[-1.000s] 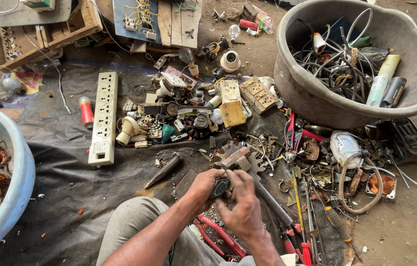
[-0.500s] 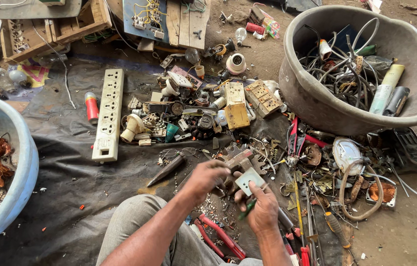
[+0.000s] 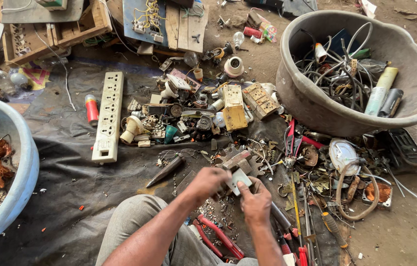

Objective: The person dismantles various electronic components, using pliers and a screwdriver to remove internal parts and wires from discarded objects.

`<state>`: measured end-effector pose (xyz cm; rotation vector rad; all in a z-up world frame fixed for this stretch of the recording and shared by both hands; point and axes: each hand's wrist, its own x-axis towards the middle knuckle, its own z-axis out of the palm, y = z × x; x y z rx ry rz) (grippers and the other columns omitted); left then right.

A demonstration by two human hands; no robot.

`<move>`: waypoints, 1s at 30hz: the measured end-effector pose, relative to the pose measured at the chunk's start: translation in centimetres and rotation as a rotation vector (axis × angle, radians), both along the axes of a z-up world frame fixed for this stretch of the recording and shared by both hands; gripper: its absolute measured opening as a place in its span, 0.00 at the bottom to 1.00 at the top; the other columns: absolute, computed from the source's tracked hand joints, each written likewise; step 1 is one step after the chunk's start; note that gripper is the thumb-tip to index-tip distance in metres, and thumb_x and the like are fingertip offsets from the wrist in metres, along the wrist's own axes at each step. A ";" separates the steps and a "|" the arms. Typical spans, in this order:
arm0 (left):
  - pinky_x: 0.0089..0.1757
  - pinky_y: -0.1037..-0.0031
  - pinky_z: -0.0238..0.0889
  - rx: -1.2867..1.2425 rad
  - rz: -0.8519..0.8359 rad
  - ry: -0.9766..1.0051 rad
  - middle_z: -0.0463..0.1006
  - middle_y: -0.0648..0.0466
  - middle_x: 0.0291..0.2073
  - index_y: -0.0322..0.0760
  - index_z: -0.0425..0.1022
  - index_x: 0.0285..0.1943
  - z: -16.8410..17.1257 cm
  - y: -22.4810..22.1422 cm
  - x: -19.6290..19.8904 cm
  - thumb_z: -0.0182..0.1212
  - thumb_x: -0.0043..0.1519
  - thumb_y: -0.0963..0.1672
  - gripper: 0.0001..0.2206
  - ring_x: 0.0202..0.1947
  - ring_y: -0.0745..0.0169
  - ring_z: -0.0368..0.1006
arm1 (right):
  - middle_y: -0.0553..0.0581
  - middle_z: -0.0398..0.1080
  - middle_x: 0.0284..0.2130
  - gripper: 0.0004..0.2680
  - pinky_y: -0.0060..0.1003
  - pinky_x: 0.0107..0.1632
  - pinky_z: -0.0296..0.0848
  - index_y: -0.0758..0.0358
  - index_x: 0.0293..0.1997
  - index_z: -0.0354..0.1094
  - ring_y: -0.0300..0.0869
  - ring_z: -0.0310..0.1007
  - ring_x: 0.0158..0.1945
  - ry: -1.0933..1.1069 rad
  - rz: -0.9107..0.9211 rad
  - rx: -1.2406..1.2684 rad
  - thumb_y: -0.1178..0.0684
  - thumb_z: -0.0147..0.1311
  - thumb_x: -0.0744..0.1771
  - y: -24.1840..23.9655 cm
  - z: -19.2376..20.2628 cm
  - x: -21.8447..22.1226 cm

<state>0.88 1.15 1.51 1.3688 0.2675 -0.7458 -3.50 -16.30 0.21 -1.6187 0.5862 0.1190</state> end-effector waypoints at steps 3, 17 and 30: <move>0.25 0.69 0.72 -0.423 0.400 0.249 0.74 0.45 0.31 0.25 0.73 0.49 0.2 0.9 0.9 0.49 0.71 0.52 0.21 0.24 0.58 0.72 | 0.57 0.76 0.29 0.10 0.30 0.16 0.61 0.65 0.49 0.71 0.36 0.62 0.17 -0.026 -0.035 0.404 0.52 0.55 0.66 -1.9 0.3 0.5; 0.37 0.70 0.79 -0.671 0.313 0.195 0.74 0.44 0.42 0.29 0.67 0.60 -2.7 -1.1 -0.2 0.48 0.73 0.42 0.11 0.37 0.56 0.77 | 0.64 0.68 0.52 0.19 0.28 0.33 0.79 0.68 0.59 0.66 0.39 0.74 0.39 -0.646 0.396 -0.583 0.56 0.64 0.63 2.2 3.5 -0.6; 0.34 0.63 0.80 -0.677 0.475 0.290 0.78 0.39 0.39 0.29 0.67 0.62 0.7 1.1 1.0 0.40 0.70 0.46 0.18 0.37 0.43 0.81 | 0.63 0.79 0.35 0.13 0.27 0.17 0.63 0.71 0.60 0.65 0.39 0.73 0.23 -0.202 0.006 0.382 0.58 0.51 0.68 -0.9 0.6 0.8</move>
